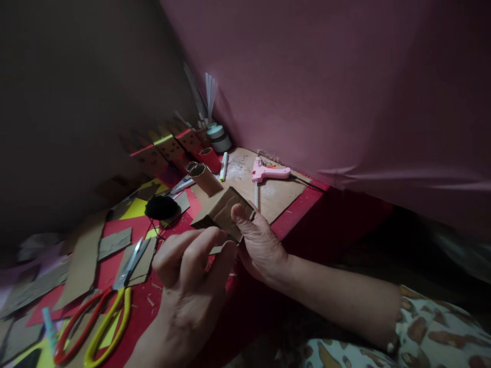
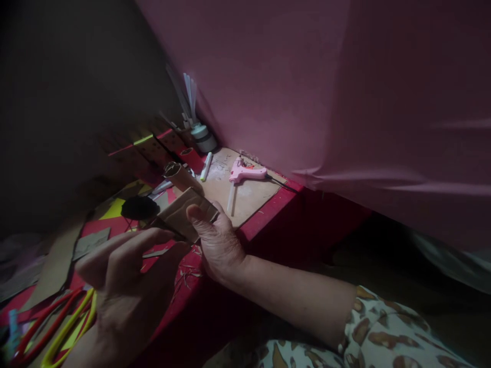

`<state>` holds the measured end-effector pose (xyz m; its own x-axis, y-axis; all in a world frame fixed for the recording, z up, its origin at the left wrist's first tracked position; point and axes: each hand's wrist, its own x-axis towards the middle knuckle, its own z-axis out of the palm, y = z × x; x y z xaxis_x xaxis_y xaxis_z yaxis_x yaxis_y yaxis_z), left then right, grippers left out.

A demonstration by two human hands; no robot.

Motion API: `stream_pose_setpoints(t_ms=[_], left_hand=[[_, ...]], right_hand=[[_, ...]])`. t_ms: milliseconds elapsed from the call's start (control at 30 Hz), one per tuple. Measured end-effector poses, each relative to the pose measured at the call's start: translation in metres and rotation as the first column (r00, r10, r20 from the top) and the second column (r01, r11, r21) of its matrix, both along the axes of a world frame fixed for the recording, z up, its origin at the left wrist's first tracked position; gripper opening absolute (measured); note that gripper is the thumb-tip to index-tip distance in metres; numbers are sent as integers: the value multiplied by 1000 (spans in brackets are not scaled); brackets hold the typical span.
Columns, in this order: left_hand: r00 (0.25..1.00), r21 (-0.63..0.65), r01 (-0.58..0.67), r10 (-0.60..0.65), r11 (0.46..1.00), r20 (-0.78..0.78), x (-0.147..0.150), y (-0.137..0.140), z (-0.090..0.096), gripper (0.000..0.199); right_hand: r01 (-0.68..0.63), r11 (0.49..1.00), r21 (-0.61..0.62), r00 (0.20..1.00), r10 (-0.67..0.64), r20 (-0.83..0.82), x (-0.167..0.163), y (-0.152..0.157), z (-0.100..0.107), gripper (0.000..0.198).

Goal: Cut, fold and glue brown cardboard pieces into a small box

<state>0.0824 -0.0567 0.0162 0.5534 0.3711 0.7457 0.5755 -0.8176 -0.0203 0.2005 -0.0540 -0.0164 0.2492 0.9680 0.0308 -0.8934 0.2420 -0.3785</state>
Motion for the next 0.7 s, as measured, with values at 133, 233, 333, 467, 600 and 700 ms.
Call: stream_pose_setpoints(t_ms=[133,233,333,467,600,700], left_hand=[[970,79,111,-90,991,-226,0,7,14,19],[908,18,248,-226,968,-353,-1,13,24,13],[912,25,268,-245,963,-330,-3,15,27,13],[957,-87,136,-154,987,-246,-3,10,24,14],[986,-135,55,-76,989,-149,-1,6,22,21],[986,-139,85,-103,987,-130,0,7,22,35]], right_hand=[[-37,997,66,999,40,-33,0,-1,1,42],[-62,993,100,997,65,-29,1,-2,1,43],[-82,991,110,997,83,-1,2,-4,2,47],[-98,989,114,995,100,-9,3,-7,3,51],[-109,985,130,993,113,-20,4,-9,4,54],[-110,990,90,994,112,-12,3,-11,4,54]])
